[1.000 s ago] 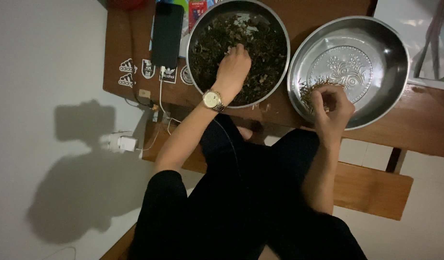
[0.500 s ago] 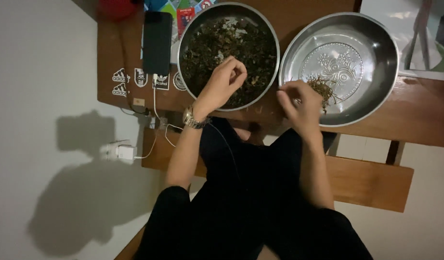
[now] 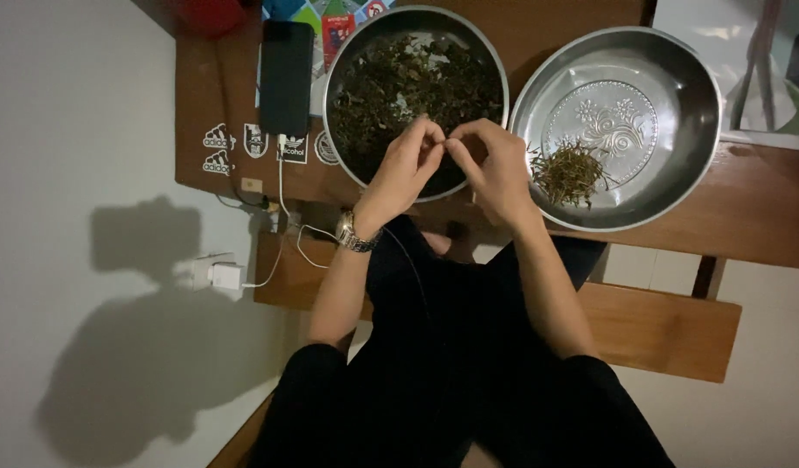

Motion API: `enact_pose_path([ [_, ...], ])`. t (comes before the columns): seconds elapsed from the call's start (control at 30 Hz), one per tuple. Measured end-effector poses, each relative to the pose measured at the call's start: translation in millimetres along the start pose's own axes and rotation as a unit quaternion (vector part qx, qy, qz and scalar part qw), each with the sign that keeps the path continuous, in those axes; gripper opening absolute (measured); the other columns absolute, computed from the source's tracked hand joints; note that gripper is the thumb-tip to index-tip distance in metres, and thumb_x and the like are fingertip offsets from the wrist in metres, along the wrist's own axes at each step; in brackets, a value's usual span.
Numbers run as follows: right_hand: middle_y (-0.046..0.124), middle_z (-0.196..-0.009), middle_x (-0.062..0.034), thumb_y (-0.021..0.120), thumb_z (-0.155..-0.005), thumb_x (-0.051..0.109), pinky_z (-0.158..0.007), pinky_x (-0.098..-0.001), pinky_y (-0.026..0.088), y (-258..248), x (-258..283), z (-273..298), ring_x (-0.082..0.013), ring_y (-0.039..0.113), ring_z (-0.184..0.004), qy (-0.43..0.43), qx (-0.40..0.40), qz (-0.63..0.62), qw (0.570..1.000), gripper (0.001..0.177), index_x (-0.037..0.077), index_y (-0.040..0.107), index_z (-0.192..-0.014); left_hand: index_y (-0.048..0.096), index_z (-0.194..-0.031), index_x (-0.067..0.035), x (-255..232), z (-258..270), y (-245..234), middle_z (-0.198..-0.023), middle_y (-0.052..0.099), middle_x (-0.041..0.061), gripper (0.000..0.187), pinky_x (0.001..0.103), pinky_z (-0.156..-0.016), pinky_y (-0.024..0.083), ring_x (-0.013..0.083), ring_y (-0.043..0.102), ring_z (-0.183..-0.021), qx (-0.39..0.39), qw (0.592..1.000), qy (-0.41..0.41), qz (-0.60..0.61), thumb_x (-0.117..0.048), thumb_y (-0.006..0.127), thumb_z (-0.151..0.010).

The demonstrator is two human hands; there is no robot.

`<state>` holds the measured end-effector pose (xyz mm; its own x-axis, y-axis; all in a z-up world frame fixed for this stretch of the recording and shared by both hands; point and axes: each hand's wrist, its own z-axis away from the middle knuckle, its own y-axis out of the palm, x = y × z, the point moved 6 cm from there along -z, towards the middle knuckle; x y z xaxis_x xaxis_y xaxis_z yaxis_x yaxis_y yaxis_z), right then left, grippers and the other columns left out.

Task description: Sorting through dried tea leaves by hand to remove stems and debris, placing the removed parts into a separate tray.

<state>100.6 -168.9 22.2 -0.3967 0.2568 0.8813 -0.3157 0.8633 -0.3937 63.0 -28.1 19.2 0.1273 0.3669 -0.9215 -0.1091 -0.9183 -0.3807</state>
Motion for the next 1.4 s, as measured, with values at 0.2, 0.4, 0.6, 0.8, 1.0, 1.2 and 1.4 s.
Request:
enact_pose_path([
  [0.2, 0.071, -0.080, -0.0133, 0.070, -0.107, 0.014, -0.063, -0.0389, 0.055, 13.2, -7.7, -4.9, -0.0316, 0.070, -0.069, -0.008, 0.012, -0.017, 1.000, 0.010, 0.005, 0.072, -0.102, 0.047, -0.110, -0.004, 13.5, 8.9, -4.4, -0.084, 0.046, 0.013, 0.002, 0.037, -0.067, 0.048, 0.0203, 0.052, -0.074, -0.041, 0.999, 0.004, -0.008, -0.006, 0.045, -0.110],
  [0.4, 0.071, -0.077, -0.0122, 0.069, -0.106, 0.015, -0.052, -0.0326, 0.051, 20.8, -23.7, 2.2, -0.0182, 0.063, -0.062, 0.081, 0.004, -0.113, 0.990, 0.013, 0.004, 0.070, -0.099, 0.048, -0.112, -0.005, 20.6, 14.5, -4.1, -0.086, 0.048, 0.012, 0.003, 0.035, -0.067, 0.049, 0.0191, 0.053, -0.076, -0.069, 0.998, -0.007, 0.007, -0.007, 0.049, -0.109],
  [0.6, 0.067, -0.071, -0.0125, 0.065, -0.108, 0.015, -0.034, -0.0282, 0.043, 30.9, -35.1, 4.8, -0.0133, 0.056, -0.051, 0.126, -0.018, -0.175, 0.976, 0.018, 0.002, 0.070, -0.096, 0.050, -0.107, -0.007, 10.2, 17.3, -6.2, -0.087, 0.048, 0.009, 0.006, 0.034, -0.064, 0.047, 0.0176, 0.050, -0.072, -0.087, 0.996, 0.008, 0.009, -0.008, 0.045, -0.111],
  [0.8, 0.070, -0.075, -0.0127, 0.069, -0.107, 0.013, -0.056, -0.0332, 0.054, 20.8, -25.9, 3.8, -0.0203, 0.065, -0.065, 0.087, -0.031, -0.115, 0.989, 0.014, 0.002, 0.071, -0.099, 0.048, -0.105, -0.010, 21.0, 18.8, -3.9, -0.085, 0.043, 0.005, 0.010, 0.032, -0.066, 0.048, 0.0168, 0.050, -0.071, -0.102, 0.995, 0.016, 0.007, -0.012, 0.042, -0.112],
  [1.0, 0.069, -0.080, -0.0188, 0.078, -0.103, 0.014, -0.058, -0.0418, 0.052, 9.2, -24.5, -1.5, -0.0354, 0.068, -0.068, 0.003, -0.061, 0.017, 0.998, 0.016, 0.001, 0.069, -0.106, 0.044, -0.106, -0.009, 11.1, 21.1, -8.7, -0.089, 0.041, 0.006, 0.011, 0.037, -0.067, 0.042, 0.0151, 0.041, -0.074, -0.108, 0.994, 0.028, 0.012, -0.009, 0.036, -0.114],
  [1.2, 0.067, -0.084, -0.0131, 0.077, -0.101, 0.015, -0.063, -0.0394, 0.053, 10.7, -5.3, 0.4, -0.0317, 0.067, -0.072, -0.036, -0.020, 0.005, 0.999, 0.011, 0.006, 0.071, -0.104, 0.044, -0.106, -0.008, 13.3, 21.9, -2.6, -0.089, 0.041, 0.006, 0.011, 0.035, -0.067, 0.043, 0.0164, 0.043, -0.074, -0.103, 0.994, 0.026, 0.002, -0.010, 0.037, -0.114],
  [1.4, 0.065, -0.079, -0.0087, 0.074, -0.104, 0.015, -0.061, -0.0355, 0.051, 12.6, -13.4, 5.5, -0.0270, 0.063, -0.066, -0.040, -0.014, 0.014, 0.999, 0.008, 0.008, 0.074, -0.100, 0.045, -0.105, -0.006, 5.1, 21.1, 4.7, -0.090, 0.041, 0.009, 0.011, 0.040, -0.070, 0.042, 0.0218, 0.046, -0.076, -0.090, 0.996, 0.025, -0.005, -0.007, 0.037, -0.114],
])
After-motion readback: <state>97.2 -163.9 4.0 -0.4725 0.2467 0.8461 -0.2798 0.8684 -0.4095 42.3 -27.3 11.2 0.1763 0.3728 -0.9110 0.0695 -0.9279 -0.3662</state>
